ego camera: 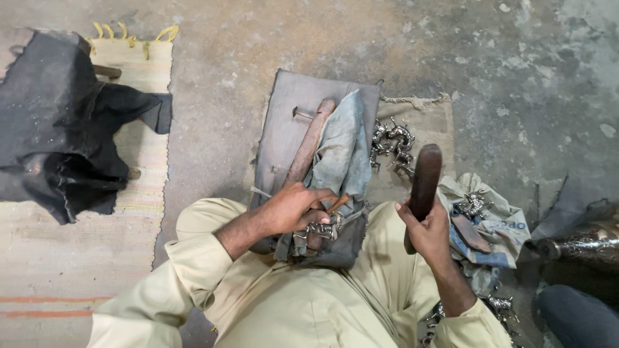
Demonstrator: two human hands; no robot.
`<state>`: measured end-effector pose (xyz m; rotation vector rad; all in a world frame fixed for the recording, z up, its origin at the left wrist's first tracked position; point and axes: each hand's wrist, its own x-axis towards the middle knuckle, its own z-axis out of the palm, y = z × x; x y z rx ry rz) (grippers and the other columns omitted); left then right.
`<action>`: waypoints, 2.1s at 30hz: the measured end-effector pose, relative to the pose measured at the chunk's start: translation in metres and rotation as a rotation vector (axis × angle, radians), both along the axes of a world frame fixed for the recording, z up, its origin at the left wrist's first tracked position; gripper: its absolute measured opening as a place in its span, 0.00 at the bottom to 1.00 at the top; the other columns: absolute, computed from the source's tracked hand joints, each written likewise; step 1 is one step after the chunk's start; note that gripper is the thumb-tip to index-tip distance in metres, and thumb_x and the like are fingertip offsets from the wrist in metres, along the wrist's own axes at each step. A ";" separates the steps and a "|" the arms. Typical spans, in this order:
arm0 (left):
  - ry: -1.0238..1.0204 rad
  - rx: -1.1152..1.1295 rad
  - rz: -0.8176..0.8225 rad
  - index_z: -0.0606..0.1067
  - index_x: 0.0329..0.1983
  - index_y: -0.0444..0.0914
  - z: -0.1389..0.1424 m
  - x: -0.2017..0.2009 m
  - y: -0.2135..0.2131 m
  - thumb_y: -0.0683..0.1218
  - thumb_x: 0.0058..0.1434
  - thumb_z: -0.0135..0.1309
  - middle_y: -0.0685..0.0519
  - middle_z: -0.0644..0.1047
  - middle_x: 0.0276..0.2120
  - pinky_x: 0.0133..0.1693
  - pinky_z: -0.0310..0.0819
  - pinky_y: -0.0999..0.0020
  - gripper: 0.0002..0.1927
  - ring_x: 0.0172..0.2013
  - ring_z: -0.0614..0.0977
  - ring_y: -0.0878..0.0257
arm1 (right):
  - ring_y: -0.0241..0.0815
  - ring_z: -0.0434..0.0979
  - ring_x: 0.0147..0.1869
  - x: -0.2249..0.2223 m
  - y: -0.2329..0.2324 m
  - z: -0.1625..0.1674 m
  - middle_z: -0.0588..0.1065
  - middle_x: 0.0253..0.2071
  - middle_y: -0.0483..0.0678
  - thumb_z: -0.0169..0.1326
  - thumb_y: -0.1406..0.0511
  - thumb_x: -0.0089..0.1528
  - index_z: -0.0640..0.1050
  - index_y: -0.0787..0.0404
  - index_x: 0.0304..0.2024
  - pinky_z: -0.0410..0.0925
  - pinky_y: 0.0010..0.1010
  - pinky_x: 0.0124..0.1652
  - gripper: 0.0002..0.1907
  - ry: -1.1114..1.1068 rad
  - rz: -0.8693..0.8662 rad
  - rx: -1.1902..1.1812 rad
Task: The person sits cross-legged on the floor and repeatedly hammers small metal pieces held in a wooden clamp. The person uses a hammer to strike the metal parts, adjusting their position between strikes.
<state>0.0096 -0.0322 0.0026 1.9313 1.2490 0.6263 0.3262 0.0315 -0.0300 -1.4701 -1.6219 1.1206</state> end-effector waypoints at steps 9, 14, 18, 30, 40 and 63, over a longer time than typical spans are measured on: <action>-0.037 0.012 -0.060 0.75 0.54 0.40 -0.006 -0.001 0.004 0.48 0.59 0.63 0.46 0.84 0.34 0.40 0.77 0.54 0.21 0.40 0.86 0.49 | 0.55 0.79 0.40 0.001 -0.006 0.008 0.77 0.32 0.54 0.64 0.67 0.54 0.79 0.57 0.43 0.68 0.44 0.39 0.14 -0.765 0.278 0.324; -0.037 0.009 -0.069 0.77 0.53 0.40 -0.004 0.000 0.005 0.48 0.58 0.64 0.47 0.85 0.34 0.40 0.76 0.54 0.20 0.39 0.87 0.51 | 0.56 0.78 0.41 -0.001 -0.006 0.006 0.77 0.34 0.54 0.63 0.68 0.53 0.77 0.59 0.45 0.69 0.44 0.41 0.17 -0.577 0.216 0.297; -0.016 -0.009 -0.099 0.76 0.57 0.40 0.002 -0.002 0.007 0.49 0.59 0.64 0.45 0.84 0.33 0.39 0.76 0.54 0.22 0.38 0.85 0.48 | 0.45 0.81 0.42 0.001 -0.008 0.003 0.80 0.40 0.49 0.63 0.64 0.58 0.71 0.57 0.57 0.72 0.36 0.41 0.26 -0.169 0.095 0.157; -0.080 0.039 -0.134 0.76 0.55 0.40 -0.006 -0.003 0.010 0.49 0.59 0.64 0.47 0.84 0.35 0.40 0.77 0.55 0.22 0.39 0.87 0.50 | 0.48 0.78 0.30 0.000 -0.011 0.013 0.77 0.31 0.53 0.64 0.63 0.57 0.78 0.59 0.44 0.69 0.37 0.32 0.15 -0.532 0.128 0.164; -0.067 0.000 -0.148 0.76 0.57 0.42 -0.007 -0.003 0.011 0.48 0.58 0.65 0.49 0.84 0.33 0.38 0.76 0.55 0.23 0.37 0.86 0.50 | 0.47 0.75 0.35 0.004 -0.016 -0.001 0.76 0.33 0.51 0.64 0.66 0.58 0.77 0.59 0.44 0.68 0.37 0.36 0.13 -0.339 0.089 0.233; -0.192 -0.091 -0.087 0.75 0.53 0.38 0.005 -0.013 0.026 0.50 0.56 0.67 0.46 0.86 0.34 0.38 0.80 0.61 0.24 0.35 0.89 0.57 | 0.35 0.79 0.38 0.010 -0.063 -0.015 0.81 0.36 0.45 0.59 0.67 0.58 0.72 0.64 0.55 0.73 0.29 0.39 0.22 0.343 0.126 -0.495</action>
